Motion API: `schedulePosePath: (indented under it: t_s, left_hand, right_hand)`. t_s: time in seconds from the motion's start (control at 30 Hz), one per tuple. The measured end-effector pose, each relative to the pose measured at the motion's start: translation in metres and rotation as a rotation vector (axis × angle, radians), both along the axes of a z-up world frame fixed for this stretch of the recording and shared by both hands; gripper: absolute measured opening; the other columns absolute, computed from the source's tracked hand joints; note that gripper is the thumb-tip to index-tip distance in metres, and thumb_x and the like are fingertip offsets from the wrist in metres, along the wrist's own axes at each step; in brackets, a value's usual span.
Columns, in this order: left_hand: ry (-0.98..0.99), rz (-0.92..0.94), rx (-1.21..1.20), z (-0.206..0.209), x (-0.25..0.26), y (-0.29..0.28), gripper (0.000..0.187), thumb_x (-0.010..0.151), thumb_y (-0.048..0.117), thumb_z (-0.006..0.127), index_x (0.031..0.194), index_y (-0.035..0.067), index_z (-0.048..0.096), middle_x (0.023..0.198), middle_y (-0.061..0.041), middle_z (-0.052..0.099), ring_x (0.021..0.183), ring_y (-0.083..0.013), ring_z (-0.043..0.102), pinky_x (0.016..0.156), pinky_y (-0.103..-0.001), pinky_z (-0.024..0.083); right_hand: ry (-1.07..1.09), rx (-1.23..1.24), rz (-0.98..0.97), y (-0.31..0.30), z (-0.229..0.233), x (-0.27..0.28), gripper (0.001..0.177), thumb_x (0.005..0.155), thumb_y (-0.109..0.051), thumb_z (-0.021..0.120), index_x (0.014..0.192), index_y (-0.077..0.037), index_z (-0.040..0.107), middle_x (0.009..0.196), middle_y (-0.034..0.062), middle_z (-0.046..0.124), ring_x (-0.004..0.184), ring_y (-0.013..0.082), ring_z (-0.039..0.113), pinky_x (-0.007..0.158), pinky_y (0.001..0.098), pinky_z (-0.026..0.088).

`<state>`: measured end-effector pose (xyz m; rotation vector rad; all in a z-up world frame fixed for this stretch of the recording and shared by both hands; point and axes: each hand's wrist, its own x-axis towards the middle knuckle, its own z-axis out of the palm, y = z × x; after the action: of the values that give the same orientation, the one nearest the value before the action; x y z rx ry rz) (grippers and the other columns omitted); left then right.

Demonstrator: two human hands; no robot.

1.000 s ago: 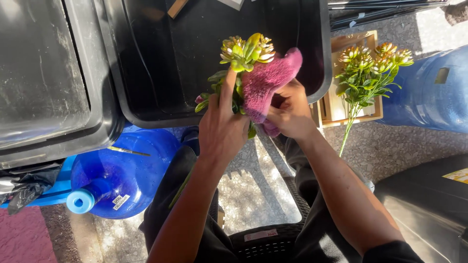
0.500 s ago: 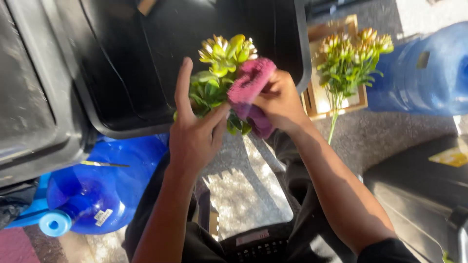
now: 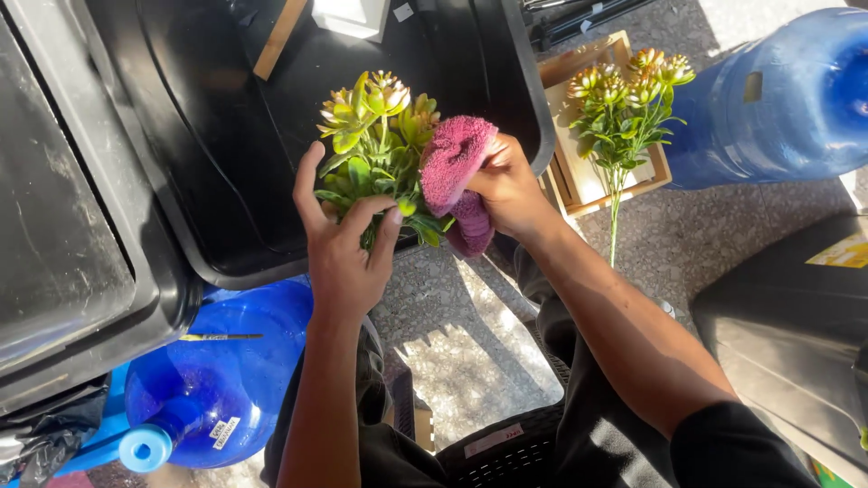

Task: Cleaning and wiping down artificial flowers with a cloth.

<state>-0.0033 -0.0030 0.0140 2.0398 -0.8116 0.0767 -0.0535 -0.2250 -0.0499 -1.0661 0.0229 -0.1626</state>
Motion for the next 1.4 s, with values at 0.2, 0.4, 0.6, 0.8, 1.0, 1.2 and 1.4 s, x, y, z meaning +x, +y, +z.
schedulePosePath:
  t_s: [0.2,0.4,0.6,0.8,1.0,1.2,1.4]
  left_hand:
    - [-0.028,-0.027,0.033,-0.005,0.000,0.002,0.017,0.096,0.011,0.082,0.112,0.006,0.078,0.167,-0.023,0.023,0.153,-0.0404,0.043,0.123,-0.043,0.045]
    - [-0.050,-0.010,0.066,0.002,-0.005,-0.003,0.020,0.088,0.003,0.078,0.108,0.006,0.076,0.166,-0.024,0.026,0.154,-0.0419,0.042,0.123,-0.043,0.045]
    - [-0.078,-0.017,0.049,0.003,-0.008,-0.005,0.022,0.091,0.003,0.077,0.113,0.004,0.074,0.162,-0.024,0.029,0.149,-0.0426,0.044,0.121,-0.044,0.045]
    - [-0.036,0.005,-0.015,0.001,-0.014,-0.003,0.016,0.092,0.003,0.074,0.107,0.005,0.072,0.160,-0.023,0.031,0.146,-0.0414,0.049,0.119,-0.043,0.047]
    - [-0.002,-0.009,-0.020,0.000,-0.016,-0.005,0.018,0.092,0.004,0.074,0.109,0.007,0.072,0.161,-0.024,0.030,0.144,-0.0415,0.052,0.115,-0.042,0.049]
    - [-0.003,0.010,-0.111,0.001,-0.008,0.004,0.011,0.095,0.007,0.073,0.105,0.006,0.069,0.161,-0.023,0.031,0.143,-0.0384,0.054,0.114,-0.042,0.050]
    - [-0.045,0.074,-0.199,-0.006,-0.008,0.009,0.017,0.103,0.016,0.073,0.106,0.001,0.066,0.158,-0.026,0.032,0.142,-0.0385,0.049,0.115,-0.042,0.045]
  right_hand:
    - [0.031,0.155,-0.031,0.003,-0.009,0.002,0.024,0.096,0.004,0.072,0.119,-0.001,0.069,0.109,0.0073,0.074,0.098,0.0159,0.072,0.091,0.0321,0.060]
    - [-0.109,-0.263,0.037,0.013,0.007,0.001,0.032,0.096,0.000,0.077,0.126,-0.002,0.067,0.118,0.0028,0.071,0.108,0.0109,0.068,0.100,0.0301,0.057]
    - [-0.035,-0.266,0.078,0.011,-0.008,-0.001,0.023,0.101,-0.002,0.073,0.123,0.000,0.071,0.118,0.0042,0.074,0.109,0.0102,0.066,0.102,0.0292,0.056]
    - [0.045,0.126,0.007,-0.015,0.003,-0.006,0.017,0.103,-0.005,0.064,0.118,-0.002,0.071,0.111,0.0067,0.075,0.097,0.0139,0.071,0.091,0.0288,0.059]
    - [0.078,-0.393,0.145,0.004,0.009,-0.004,0.019,0.104,-0.008,0.067,0.119,0.002,0.073,0.112,0.0037,0.072,0.101,0.0108,0.065,0.091,0.0279,0.055]
    - [0.179,0.259,-0.048,-0.048,-0.033,-0.012,0.055,0.105,-0.044,0.055,0.142,-0.002,0.057,0.140,0.0153,0.063,0.126,0.0277,0.066,0.114,0.0427,0.056]
    - [0.100,-0.008,-0.001,-0.052,-0.044,-0.005,0.055,0.099,-0.040,0.062,0.139,-0.003,0.057,0.136,0.0150,0.062,0.122,0.0280,0.066,0.110,0.0419,0.055]
